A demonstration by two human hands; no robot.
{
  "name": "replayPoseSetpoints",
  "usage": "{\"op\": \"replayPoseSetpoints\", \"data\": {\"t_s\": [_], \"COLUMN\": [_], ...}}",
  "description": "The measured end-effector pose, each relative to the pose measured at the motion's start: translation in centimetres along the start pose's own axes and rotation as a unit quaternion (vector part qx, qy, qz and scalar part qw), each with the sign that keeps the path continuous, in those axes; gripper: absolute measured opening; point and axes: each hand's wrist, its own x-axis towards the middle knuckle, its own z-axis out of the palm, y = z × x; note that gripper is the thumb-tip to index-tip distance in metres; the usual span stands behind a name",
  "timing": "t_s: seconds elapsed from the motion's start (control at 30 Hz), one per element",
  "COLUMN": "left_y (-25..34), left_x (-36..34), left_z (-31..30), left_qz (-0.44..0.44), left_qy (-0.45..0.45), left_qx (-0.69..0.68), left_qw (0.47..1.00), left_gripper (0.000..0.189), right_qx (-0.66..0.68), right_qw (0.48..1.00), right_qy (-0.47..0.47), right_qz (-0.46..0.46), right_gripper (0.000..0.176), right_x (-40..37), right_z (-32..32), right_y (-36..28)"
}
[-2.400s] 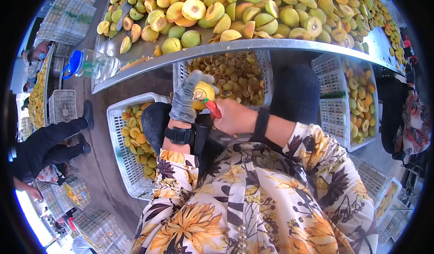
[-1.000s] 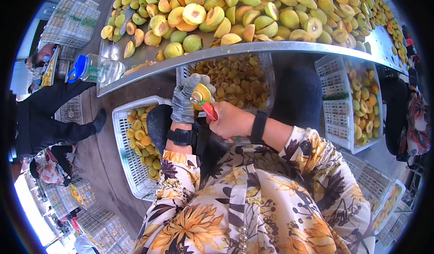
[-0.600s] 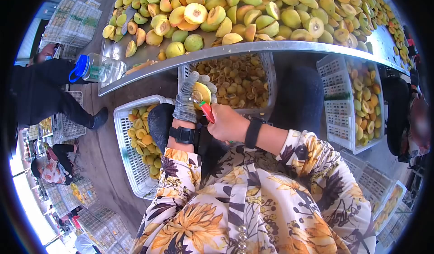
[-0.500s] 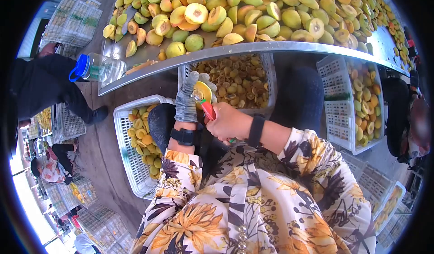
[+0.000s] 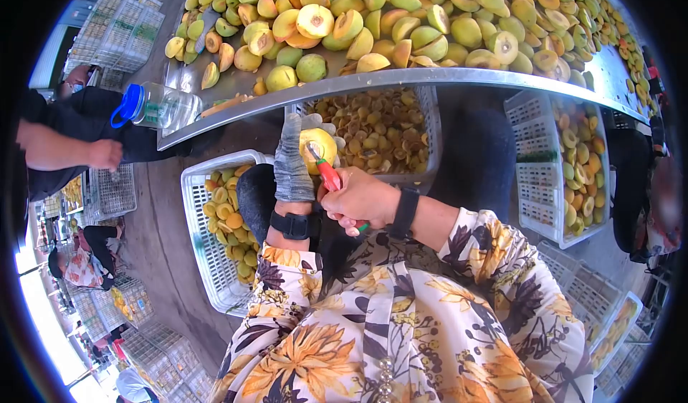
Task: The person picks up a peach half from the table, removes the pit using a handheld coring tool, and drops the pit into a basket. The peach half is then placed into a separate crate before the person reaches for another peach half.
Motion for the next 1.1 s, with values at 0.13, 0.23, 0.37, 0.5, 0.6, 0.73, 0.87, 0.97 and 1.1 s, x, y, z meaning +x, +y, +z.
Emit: {"op": "replayPoseSetpoints", "data": {"t_s": [0.13,0.23,0.37,0.5,0.6,0.73,0.87,0.97,1.1], "left_y": [1.3,1.7,0.9,-0.1,-0.7,-1.1,-0.5,-0.1,-0.1], "left_x": [-0.5,-0.3,0.0,-0.1,-0.5,-0.8,-0.5,-0.4,0.5], "left_z": [1.3,1.2,1.0,1.1,1.2,1.5,0.8,0.5,-0.5], "left_qz": [-0.069,-0.136,-0.109,0.038,0.087,0.085,-0.007,-0.098,-0.098], "left_qy": [-0.020,-0.066,-0.052,-0.019,-0.010,-0.012,-0.032,-0.049,-0.040], "left_qx": [0.038,0.021,0.061,0.039,0.062,0.083,0.068,-0.023,0.045], "left_qw": [0.997,0.988,0.991,0.998,0.994,0.993,0.997,0.994,0.993], "left_gripper": [0.025,0.027,0.034,0.036,0.035,0.027,0.022,0.022,0.028], "right_qx": [-0.116,-0.187,-0.170,-0.015,0.038,0.005,-0.124,-0.259,-0.314], "right_qw": [0.993,0.979,0.982,0.999,0.999,0.998,0.986,0.952,0.932], "right_qy": [0.032,0.058,0.072,0.029,0.017,0.064,0.096,0.147,0.159], "right_qz": [-0.012,-0.061,-0.038,-0.006,0.017,-0.011,-0.054,-0.075,-0.089], "right_gripper": [0.008,0.007,0.007,0.007,0.006,0.007,0.008,0.008,0.008], "right_x": [-0.1,-0.2,0.0,-0.4,-0.4,0.1,0.8,0.4,0.3], "right_z": [-0.2,-0.1,-0.2,0.2,0.1,0.4,-0.1,0.0,-0.5], "right_y": [0.3,0.8,0.5,-0.4,-0.3,0.8,2.0,1.6,1.1]}}
